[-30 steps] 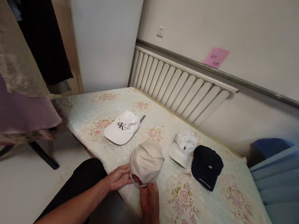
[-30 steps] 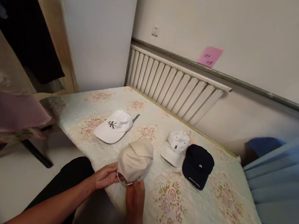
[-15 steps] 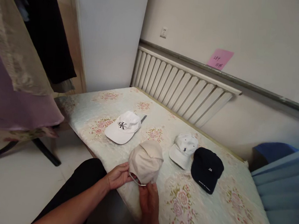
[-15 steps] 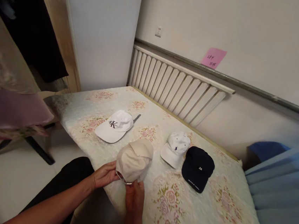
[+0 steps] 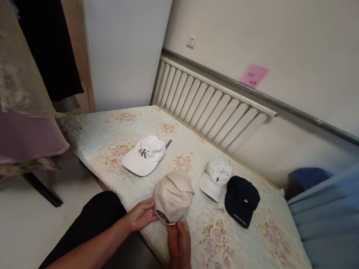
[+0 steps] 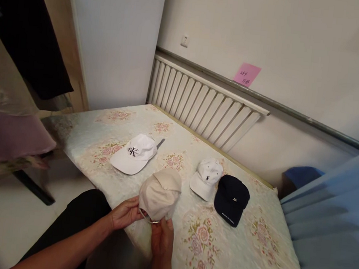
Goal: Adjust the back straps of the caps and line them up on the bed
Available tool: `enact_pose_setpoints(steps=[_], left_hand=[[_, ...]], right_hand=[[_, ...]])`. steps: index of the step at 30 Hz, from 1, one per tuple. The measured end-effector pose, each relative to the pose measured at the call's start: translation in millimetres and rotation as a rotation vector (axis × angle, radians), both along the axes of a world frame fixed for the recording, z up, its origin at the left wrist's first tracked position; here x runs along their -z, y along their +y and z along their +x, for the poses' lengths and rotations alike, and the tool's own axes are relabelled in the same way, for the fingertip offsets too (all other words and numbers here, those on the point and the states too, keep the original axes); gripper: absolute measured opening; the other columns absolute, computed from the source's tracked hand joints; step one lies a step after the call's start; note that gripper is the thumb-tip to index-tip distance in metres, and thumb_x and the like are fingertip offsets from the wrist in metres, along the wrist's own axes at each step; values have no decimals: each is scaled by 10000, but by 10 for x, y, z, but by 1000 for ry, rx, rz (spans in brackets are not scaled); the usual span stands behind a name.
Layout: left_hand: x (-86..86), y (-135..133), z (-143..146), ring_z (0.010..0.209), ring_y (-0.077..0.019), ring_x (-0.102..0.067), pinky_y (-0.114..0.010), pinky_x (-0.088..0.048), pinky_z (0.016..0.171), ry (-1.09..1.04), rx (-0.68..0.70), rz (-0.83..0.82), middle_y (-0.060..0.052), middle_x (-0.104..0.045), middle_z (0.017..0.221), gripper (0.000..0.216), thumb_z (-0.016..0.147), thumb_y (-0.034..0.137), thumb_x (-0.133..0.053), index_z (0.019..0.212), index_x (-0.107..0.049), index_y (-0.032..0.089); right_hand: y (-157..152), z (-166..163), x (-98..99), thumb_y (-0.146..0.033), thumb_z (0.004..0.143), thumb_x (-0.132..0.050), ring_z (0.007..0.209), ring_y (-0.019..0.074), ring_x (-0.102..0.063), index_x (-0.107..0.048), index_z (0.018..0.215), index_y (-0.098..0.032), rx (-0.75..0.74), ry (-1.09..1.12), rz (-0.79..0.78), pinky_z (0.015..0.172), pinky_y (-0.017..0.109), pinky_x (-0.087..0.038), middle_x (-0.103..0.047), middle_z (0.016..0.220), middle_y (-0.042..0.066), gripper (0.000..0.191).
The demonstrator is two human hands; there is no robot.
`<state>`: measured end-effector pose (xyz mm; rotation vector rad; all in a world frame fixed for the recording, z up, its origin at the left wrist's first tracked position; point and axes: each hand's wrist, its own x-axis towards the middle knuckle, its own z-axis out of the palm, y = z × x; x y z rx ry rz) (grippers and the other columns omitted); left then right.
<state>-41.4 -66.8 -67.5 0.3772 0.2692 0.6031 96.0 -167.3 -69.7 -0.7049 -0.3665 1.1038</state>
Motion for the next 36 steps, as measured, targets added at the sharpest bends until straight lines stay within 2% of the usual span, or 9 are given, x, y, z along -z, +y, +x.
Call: enact_pose_setpoints(steps=[7,12,16,20,24,28,32,36], left_hand=[[14,23,-12,837,-206,-655,-365,-473,829,-12,6,-11,-96,-704,940,214,809,174,-635,1019,-650,134],[27,29,-7,795,-187,-658,-339,-483,794,11,-18,-90,-64,-713,895,184,796,151,-641,979,-646,161],[-65,9,-4,687,-156,-654,-302,-493,746,71,-57,-173,-42,-705,781,160,792,107,-623,942,-634,158],[-324,-1,-9,638,-140,-656,-292,-512,744,81,-117,-252,-40,-690,703,67,836,120,-583,898,-602,136],[-721,-30,-5,687,-141,-682,-280,-526,777,56,-156,-300,-36,-697,713,53,862,100,-548,889,-584,129],[-1136,-156,2,725,-139,-692,-297,-532,827,-46,-134,-314,-56,-712,766,93,901,122,-499,911,-589,105],[-1470,-343,0,919,-169,-687,-309,-525,884,-188,-55,-306,-96,-719,948,167,921,120,-457,1007,-596,82],[-1666,-472,11,1049,-193,-648,-331,-488,973,-206,-48,-297,-126,-695,1074,214,927,125,-450,1090,-580,78]], right_hand=[[-4,-5,-6,-295,747,-696,1073,208,-612,-566,1223,-239,-10,-6,-15,1004,435,-422,-681,1124,78,497],[-2,-23,17,-271,744,-701,1046,196,-623,-584,1197,-233,-2,38,-33,986,407,-439,-688,1108,69,469],[-35,-85,-31,-286,702,-734,998,198,-641,-632,1117,-225,27,44,-69,954,400,-466,-700,1078,68,431],[-81,-184,-281,-266,681,-746,936,184,-658,-667,1032,-233,52,88,-77,948,399,-477,-716,1023,49,361],[-103,-264,-697,-230,648,-765,973,175,-649,-658,1036,-255,98,122,-1,968,394,-471,-709,1047,24,404],[-128,-337,-1099,-193,653,-757,979,157,-646,-660,1023,-235,180,187,77,970,365,-474,-705,1067,20,385],[-180,-422,-1387,-199,680,-737,1020,159,-637,-659,1038,-224,197,283,120,995,358,-456,-705,1079,25,367],[-247,-469,-1598,-204,725,-693,1015,158,-645,-666,1021,-204,213,278,118,1025,365,-430,-711,1058,39,298]])
